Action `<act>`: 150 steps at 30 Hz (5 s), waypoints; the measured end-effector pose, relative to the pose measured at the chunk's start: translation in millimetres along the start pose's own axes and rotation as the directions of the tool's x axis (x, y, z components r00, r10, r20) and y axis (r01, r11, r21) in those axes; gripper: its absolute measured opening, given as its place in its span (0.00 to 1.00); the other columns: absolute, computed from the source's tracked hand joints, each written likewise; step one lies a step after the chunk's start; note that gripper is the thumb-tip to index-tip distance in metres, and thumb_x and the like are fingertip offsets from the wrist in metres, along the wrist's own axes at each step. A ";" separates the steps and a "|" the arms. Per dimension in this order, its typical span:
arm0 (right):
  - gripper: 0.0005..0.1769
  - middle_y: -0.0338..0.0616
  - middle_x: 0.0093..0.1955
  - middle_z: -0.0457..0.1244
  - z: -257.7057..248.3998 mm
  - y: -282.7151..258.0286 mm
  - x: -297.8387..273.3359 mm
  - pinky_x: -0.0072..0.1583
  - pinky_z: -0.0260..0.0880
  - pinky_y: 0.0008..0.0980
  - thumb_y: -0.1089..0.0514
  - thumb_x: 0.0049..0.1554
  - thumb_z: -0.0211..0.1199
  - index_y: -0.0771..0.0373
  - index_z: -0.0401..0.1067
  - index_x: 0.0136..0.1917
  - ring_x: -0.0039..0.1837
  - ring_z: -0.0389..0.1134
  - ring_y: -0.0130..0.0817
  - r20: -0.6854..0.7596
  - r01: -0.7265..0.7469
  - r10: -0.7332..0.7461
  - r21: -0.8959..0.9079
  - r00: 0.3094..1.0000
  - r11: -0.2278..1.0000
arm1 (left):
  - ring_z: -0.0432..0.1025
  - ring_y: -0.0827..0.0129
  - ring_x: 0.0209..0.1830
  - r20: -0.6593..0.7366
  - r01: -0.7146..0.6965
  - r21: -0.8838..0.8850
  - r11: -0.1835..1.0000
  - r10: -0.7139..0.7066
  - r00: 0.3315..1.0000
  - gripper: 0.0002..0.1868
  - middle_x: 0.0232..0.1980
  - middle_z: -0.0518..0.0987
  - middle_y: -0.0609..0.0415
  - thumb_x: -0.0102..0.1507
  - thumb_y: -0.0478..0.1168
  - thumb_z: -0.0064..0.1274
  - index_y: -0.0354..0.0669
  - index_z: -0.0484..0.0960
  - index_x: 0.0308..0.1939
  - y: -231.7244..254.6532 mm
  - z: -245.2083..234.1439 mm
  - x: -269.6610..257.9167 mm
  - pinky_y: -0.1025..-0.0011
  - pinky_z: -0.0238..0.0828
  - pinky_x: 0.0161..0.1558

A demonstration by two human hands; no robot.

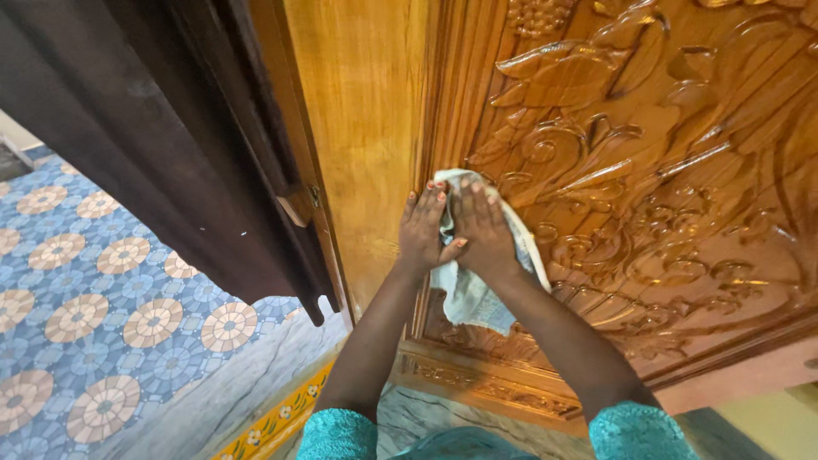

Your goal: The person wipes a carved wooden door with a cloth, cleaning the intricate floral patterns and the flat surfaces around the edges.

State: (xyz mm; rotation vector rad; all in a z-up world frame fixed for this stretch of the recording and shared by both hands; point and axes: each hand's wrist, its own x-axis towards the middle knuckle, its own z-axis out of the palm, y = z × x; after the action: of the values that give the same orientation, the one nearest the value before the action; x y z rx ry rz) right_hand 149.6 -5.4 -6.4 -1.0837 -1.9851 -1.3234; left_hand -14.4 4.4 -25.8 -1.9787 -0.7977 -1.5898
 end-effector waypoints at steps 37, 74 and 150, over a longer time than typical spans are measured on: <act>0.52 0.74 0.84 0.40 -16.2 -11.6 73.2 0.79 0.42 0.65 0.32 0.70 0.56 0.80 0.46 0.83 0.85 0.41 0.70 -0.012 -0.189 0.195 0.188 0.981 0.964 | 0.68 0.43 0.65 -0.012 0.187 -0.067 0.980 -0.188 0.982 0.44 0.66 0.68 0.34 0.59 0.51 0.69 0.39 0.64 0.71 -2.4 -85.8 -3.4 0.52 0.71 0.62; 0.40 0.73 0.84 0.39 -17.4 -55.4 124.0 0.81 0.29 0.66 0.36 0.75 0.43 0.64 0.42 0.87 0.85 0.34 0.70 -0.048 -0.370 0.373 0.059 0.927 0.927 | 0.40 0.36 0.83 0.026 0.128 0.396 0.909 -0.150 0.988 0.38 0.85 0.50 0.39 0.74 0.61 0.44 0.47 0.58 0.82 -108.3 -82.5 45.7 0.39 0.28 0.81; 0.48 0.79 0.83 0.36 65.0 -147.5 3.2 0.76 0.35 0.79 0.34 0.69 0.47 0.66 0.36 0.86 0.84 0.34 0.77 0.057 -0.418 0.415 0.097 0.908 0.903 | 0.54 0.41 0.72 0.155 -0.049 0.414 0.909 -0.017 0.988 0.24 0.62 0.69 0.49 0.66 0.60 0.50 0.60 0.81 0.62 -125.7 -60.9 -89.5 0.31 0.31 0.73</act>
State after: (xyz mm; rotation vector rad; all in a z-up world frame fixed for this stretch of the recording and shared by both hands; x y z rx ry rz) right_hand 25.3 25.4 -104.4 -1.3913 -1.6959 -0.9643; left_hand -158.7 40.1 -99.6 -1.7979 -1.0783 -1.1422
